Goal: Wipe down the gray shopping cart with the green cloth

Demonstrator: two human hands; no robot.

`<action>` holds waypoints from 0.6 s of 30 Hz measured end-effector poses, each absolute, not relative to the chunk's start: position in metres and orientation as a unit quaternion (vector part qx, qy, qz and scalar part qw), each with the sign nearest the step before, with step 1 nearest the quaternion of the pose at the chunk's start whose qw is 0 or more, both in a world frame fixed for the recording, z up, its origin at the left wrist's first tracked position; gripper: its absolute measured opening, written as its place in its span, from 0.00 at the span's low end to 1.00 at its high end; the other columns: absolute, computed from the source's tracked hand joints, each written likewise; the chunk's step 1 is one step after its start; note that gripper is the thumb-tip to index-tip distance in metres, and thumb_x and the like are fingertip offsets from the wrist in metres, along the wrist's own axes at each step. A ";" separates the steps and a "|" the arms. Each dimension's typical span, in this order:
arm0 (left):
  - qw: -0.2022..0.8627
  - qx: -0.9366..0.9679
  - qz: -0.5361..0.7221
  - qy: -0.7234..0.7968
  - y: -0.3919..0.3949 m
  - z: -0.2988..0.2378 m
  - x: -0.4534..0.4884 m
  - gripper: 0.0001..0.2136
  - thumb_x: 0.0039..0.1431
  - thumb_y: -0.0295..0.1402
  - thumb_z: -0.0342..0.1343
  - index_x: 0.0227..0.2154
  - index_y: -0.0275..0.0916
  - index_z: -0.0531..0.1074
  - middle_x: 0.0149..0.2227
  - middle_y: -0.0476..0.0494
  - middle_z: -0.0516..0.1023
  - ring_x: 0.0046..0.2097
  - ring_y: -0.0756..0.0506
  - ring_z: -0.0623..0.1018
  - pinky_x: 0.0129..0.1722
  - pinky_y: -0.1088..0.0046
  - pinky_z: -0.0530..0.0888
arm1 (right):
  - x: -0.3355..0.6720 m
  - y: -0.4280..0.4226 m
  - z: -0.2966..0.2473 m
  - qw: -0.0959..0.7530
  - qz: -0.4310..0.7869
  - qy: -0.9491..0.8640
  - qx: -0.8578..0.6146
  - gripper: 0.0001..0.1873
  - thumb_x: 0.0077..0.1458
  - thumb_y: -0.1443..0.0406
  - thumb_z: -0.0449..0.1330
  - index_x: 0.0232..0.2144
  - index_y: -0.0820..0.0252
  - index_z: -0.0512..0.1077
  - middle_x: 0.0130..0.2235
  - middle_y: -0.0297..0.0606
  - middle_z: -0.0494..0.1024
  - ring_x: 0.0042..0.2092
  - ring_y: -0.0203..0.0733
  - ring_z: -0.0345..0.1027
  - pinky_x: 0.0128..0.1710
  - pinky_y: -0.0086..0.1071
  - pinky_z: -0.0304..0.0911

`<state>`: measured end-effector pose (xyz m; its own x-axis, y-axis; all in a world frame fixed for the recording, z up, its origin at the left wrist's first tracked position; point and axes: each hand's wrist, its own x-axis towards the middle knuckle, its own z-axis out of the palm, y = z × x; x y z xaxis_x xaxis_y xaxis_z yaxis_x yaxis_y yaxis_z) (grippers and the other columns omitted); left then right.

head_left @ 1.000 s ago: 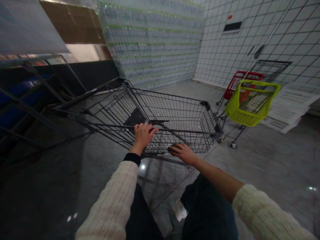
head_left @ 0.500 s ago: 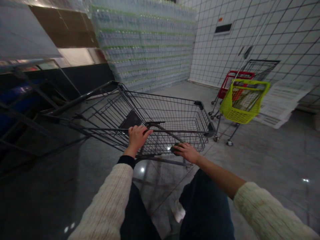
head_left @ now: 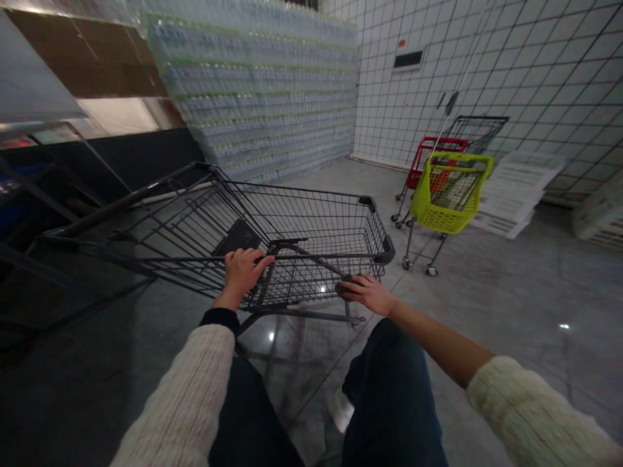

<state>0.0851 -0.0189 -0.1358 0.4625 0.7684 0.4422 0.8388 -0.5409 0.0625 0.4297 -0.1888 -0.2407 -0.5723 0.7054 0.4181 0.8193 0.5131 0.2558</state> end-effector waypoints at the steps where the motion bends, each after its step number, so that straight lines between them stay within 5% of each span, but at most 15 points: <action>1: 0.084 -0.851 -0.213 -0.473 -0.018 -0.136 0.084 0.18 0.62 0.50 0.47 0.30 0.43 0.74 0.33 0.42 0.77 0.41 0.40 0.71 0.44 0.60 0.59 | 0.431 -0.190 -0.231 0.142 -0.224 -0.853 -0.449 0.18 0.63 0.66 0.53 0.53 0.44 0.70 0.59 0.29 0.70 0.57 0.42 0.60 0.51 0.40 0.57; 6: 0.088 -0.849 -0.201 -0.482 -0.015 -0.136 0.080 0.18 0.61 0.50 0.47 0.30 0.43 0.74 0.35 0.42 0.78 0.41 0.40 0.71 0.44 0.60 0.59 | 0.456 -0.188 -0.212 0.155 -0.256 -0.825 -0.479 0.18 0.63 0.65 0.54 0.53 0.44 0.71 0.59 0.29 0.70 0.56 0.45 0.58 0.53 0.42 0.55; 13: 0.086 -0.849 -0.189 -0.486 -0.016 -0.136 0.083 0.18 0.62 0.49 0.46 0.32 0.43 0.75 0.36 0.42 0.78 0.42 0.40 0.72 0.45 0.60 0.59 | 0.459 -0.200 -0.269 0.102 -0.209 -0.818 -0.526 0.18 0.63 0.68 0.51 0.51 0.49 0.73 0.58 0.36 0.70 0.55 0.47 0.59 0.49 0.42 0.58; 18: 0.084 -0.845 -0.196 -0.490 -0.017 -0.138 0.087 0.19 0.63 0.50 0.45 0.31 0.43 0.74 0.35 0.43 0.78 0.42 0.40 0.71 0.45 0.60 0.58 | 0.397 -0.181 -0.261 0.077 -0.175 -0.899 -0.393 0.17 0.64 0.64 0.52 0.52 0.46 0.71 0.60 0.32 0.68 0.56 0.45 0.58 0.51 0.40 0.58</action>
<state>0.0874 -0.0170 -0.1381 0.4437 0.7951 0.4135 0.8610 -0.5062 0.0495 0.3967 -0.1813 -0.2606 -0.6794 0.6797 0.2764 0.7338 0.6299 0.2546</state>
